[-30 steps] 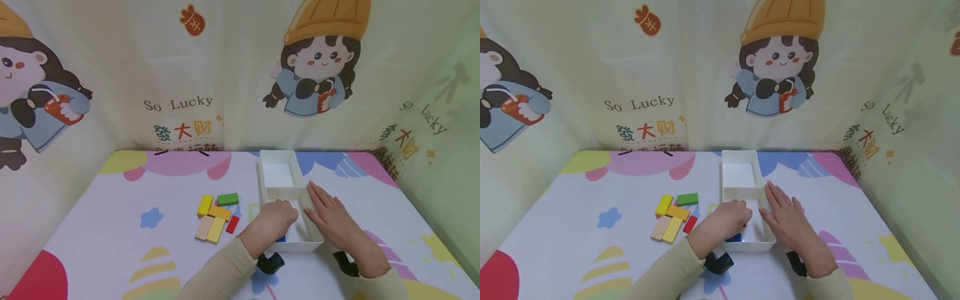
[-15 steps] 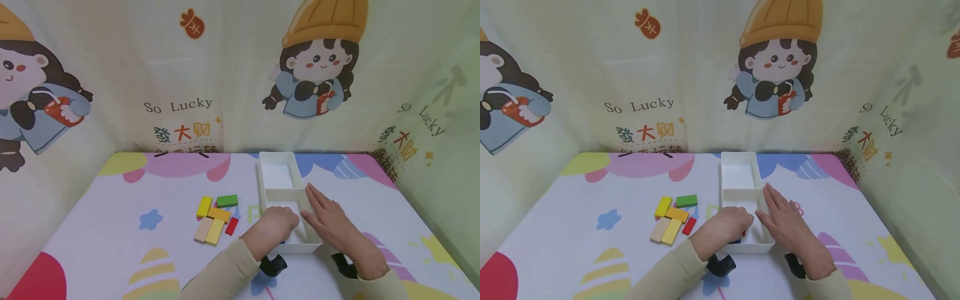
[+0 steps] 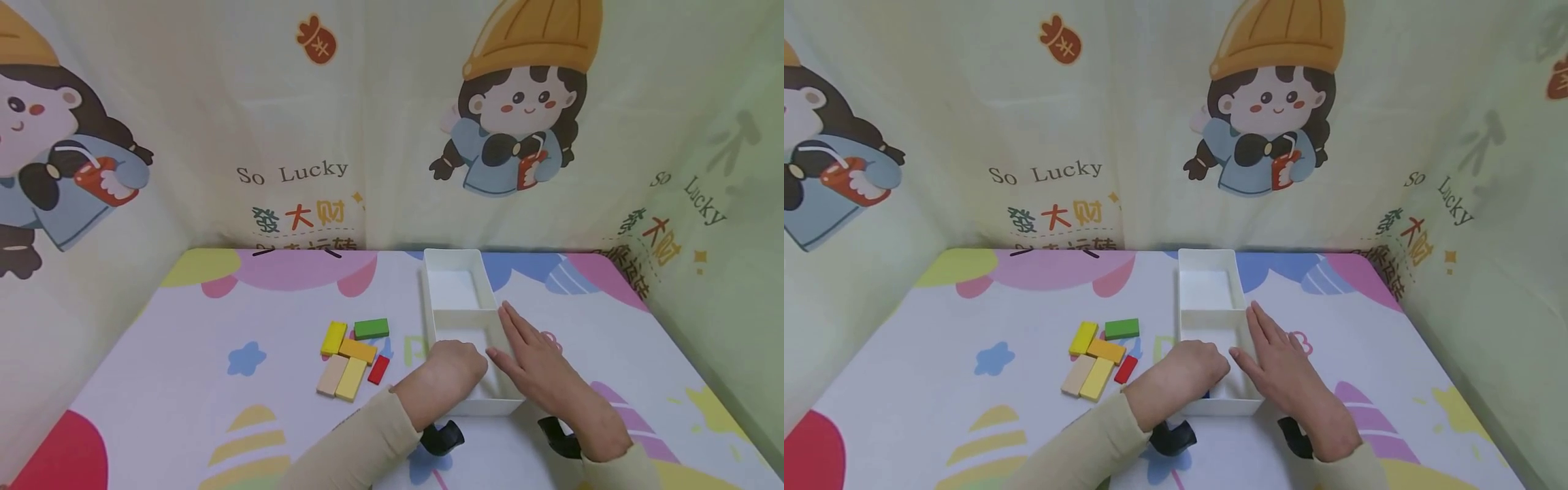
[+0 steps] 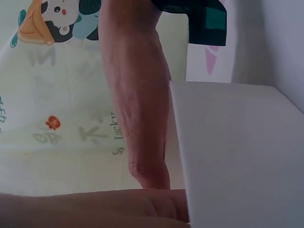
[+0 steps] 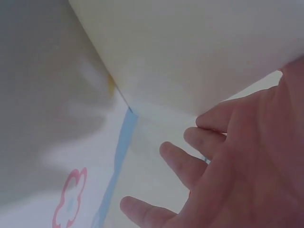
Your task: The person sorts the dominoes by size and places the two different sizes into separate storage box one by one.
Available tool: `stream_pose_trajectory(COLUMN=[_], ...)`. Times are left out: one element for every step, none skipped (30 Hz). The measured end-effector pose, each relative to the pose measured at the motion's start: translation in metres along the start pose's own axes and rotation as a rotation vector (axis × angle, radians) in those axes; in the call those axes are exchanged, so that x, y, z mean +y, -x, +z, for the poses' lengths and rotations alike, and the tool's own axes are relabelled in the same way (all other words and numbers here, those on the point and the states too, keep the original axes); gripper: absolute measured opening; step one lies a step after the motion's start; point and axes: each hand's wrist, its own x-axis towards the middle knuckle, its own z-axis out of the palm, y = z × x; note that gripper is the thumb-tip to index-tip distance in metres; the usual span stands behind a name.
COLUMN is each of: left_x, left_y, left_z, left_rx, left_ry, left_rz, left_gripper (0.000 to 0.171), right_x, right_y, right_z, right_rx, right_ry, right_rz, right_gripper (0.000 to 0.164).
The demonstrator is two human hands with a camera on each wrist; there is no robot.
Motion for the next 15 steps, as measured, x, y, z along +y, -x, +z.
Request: stream_pose_trajectory(left_x=[0.001,0.001,0.002,0.002,0.002,0.003,0.003,0.002,0.002,0.0,-0.001,-0.004,-0.007,-0.01,-0.014], left_y=[0.0,0.001,0.001,0.002,0.002,0.003,0.004,0.005,0.006,0.008,0.01,0.011,0.013,0.015,0.017], left_z=[0.0,0.0,-0.001,-0.001,0.0,0.0,0.001,0.002,0.004,0.006,0.008,0.01,0.012,0.013,0.014], left_rx=[0.004,0.002,-0.001,-0.01,-0.014,-0.015,-0.011,-0.005,0.009,0.034,0.063,0.096,0.132,0.157,0.188], left_ry=[-0.006,-0.011,-0.017,-0.023,-0.032,-0.039,-0.047,-0.055,-0.064,-0.076,-0.088,-0.097,-0.105,-0.104,-0.101], left_rz=[-0.011,-0.022,-0.033,-0.041,-0.045,-0.046,-0.042,-0.035,-0.023,-0.006,0.015,0.035,0.053,0.07,0.087], left_gripper=[0.018,0.019,0.019,0.019,0.02,0.02,0.021,0.021,0.021,0.021,0.02,0.02,0.02,0.019,0.02], right_x=[0.0,-0.001,-0.001,-0.001,-0.001,-0.002,-0.002,-0.002,-0.002,-0.001,-0.001,-0.001,-0.001,-0.001,-0.001], right_y=[0.0,0.0,-0.001,-0.001,-0.001,0.0,0.0,0.001,0.001,0.001,0.002,0.001,0.001,0.001,0.0], right_z=[0.0,0.0,0.0,0.0,0.001,0.002,0.003,0.004,0.005,0.005,0.006,0.006,0.005,0.005,0.005], right_rx=[0.008,0.016,0.021,0.023,0.023,0.021,0.018,0.015,0.012,0.013,0.017,0.022,0.028,0.029,0.026], right_ry=[0.008,0.013,0.016,0.016,0.015,0.014,0.01,0.007,0.007,0.01,0.012,0.017,0.018,0.02,0.02], right_rz=[-0.005,-0.008,-0.01,-0.012,-0.013,-0.012,-0.012,-0.012,-0.013,-0.016,-0.018,-0.018,-0.02,-0.019,-0.015], right_gripper=[0.078,0.078,0.078,0.079,0.079,0.079,0.079,0.08,0.08,0.079,0.079,0.079,0.079,0.079,0.079])
